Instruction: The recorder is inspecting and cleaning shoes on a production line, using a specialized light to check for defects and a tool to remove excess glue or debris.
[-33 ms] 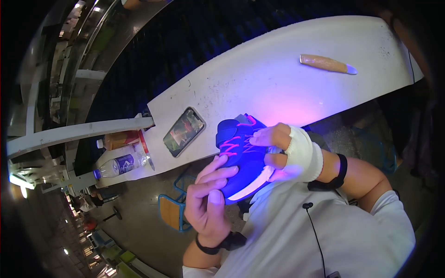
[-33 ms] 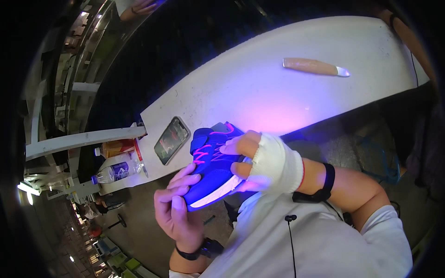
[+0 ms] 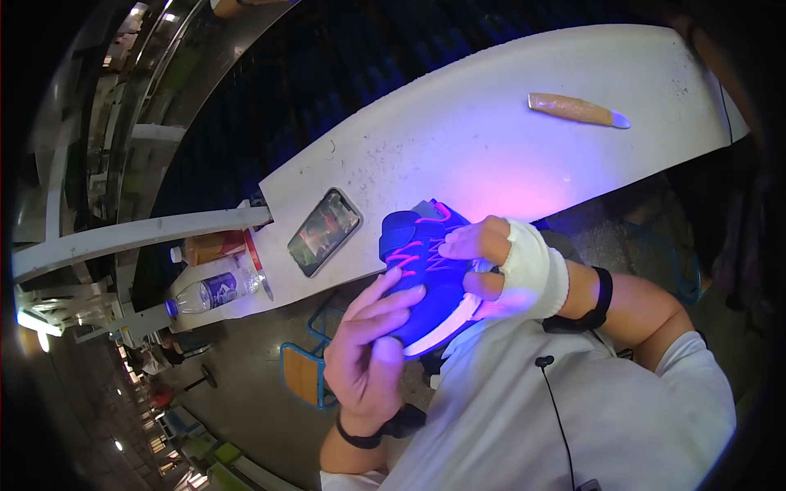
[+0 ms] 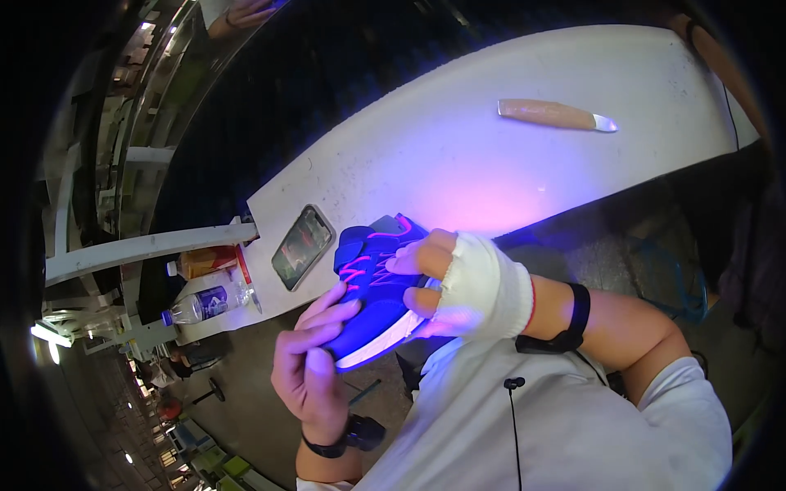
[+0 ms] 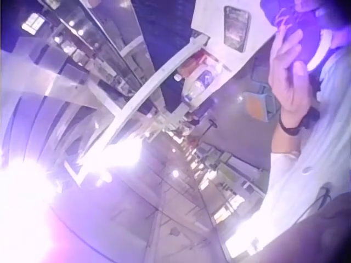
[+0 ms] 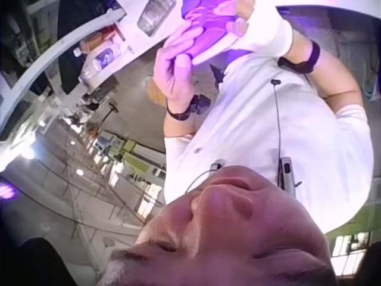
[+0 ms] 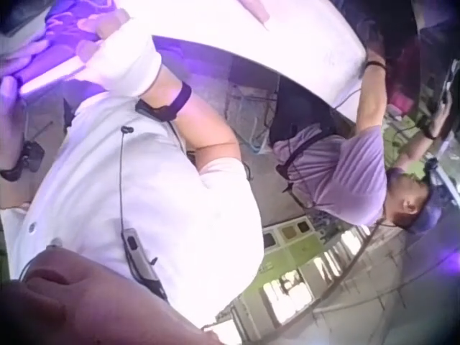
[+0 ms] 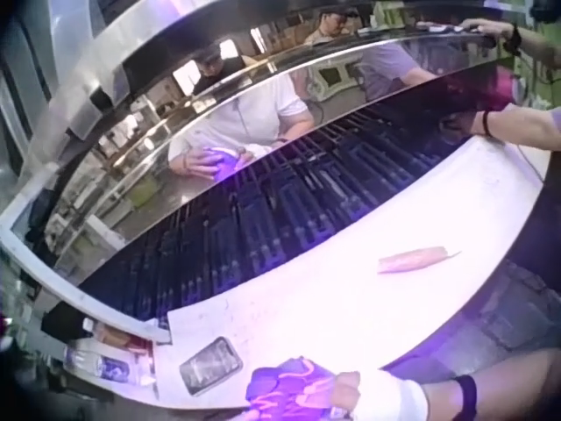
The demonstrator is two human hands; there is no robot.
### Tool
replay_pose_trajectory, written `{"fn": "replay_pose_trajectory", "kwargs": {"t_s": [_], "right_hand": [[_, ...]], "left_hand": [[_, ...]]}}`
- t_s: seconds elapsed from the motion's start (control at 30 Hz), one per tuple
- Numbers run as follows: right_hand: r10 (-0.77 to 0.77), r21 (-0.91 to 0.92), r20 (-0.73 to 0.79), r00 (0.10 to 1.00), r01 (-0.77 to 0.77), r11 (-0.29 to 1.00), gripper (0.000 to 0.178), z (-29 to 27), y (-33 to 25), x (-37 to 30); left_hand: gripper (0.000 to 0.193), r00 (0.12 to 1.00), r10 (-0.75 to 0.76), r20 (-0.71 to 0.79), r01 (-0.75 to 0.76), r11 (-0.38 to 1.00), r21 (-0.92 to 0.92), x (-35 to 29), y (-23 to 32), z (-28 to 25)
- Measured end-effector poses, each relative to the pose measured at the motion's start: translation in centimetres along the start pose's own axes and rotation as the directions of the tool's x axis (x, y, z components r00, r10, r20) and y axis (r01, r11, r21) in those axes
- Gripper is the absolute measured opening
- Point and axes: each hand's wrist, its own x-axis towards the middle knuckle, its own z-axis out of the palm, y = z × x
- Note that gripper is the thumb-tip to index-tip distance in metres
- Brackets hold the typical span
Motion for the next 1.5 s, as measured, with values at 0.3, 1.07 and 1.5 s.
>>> {"fn": "replay_pose_trajectory", "kwargs": {"t_s": [0.3, 1.07, 1.5], "right_hand": [[-0.078, -0.003, 0.08, 0.994, 0.079, 0.997, 0.045, 0.2, 1.1, 0.0], [-0.015, -0.102, 0.068, 0.998, 0.022, 0.994, 0.039, 6.4, 2.6, -3.7], [0.209, 0.143, 0.096, 0.973, -0.221, 0.965, 0.078, -8.1, -3.8, 1.9]], "left_hand": [[0.051, 0.986, 0.05, 0.162, -0.098, 0.948, 0.304, -2.0, -2.4, -2.4], [0.1, 0.906, -0.424, -0.002, 0.362, 0.772, 0.522, -3.6, -2.0, -4.0], [0.067, 0.976, 0.215, -0.025, -0.207, 0.961, 0.181, -2.9, -7.5, 8.5]]}}
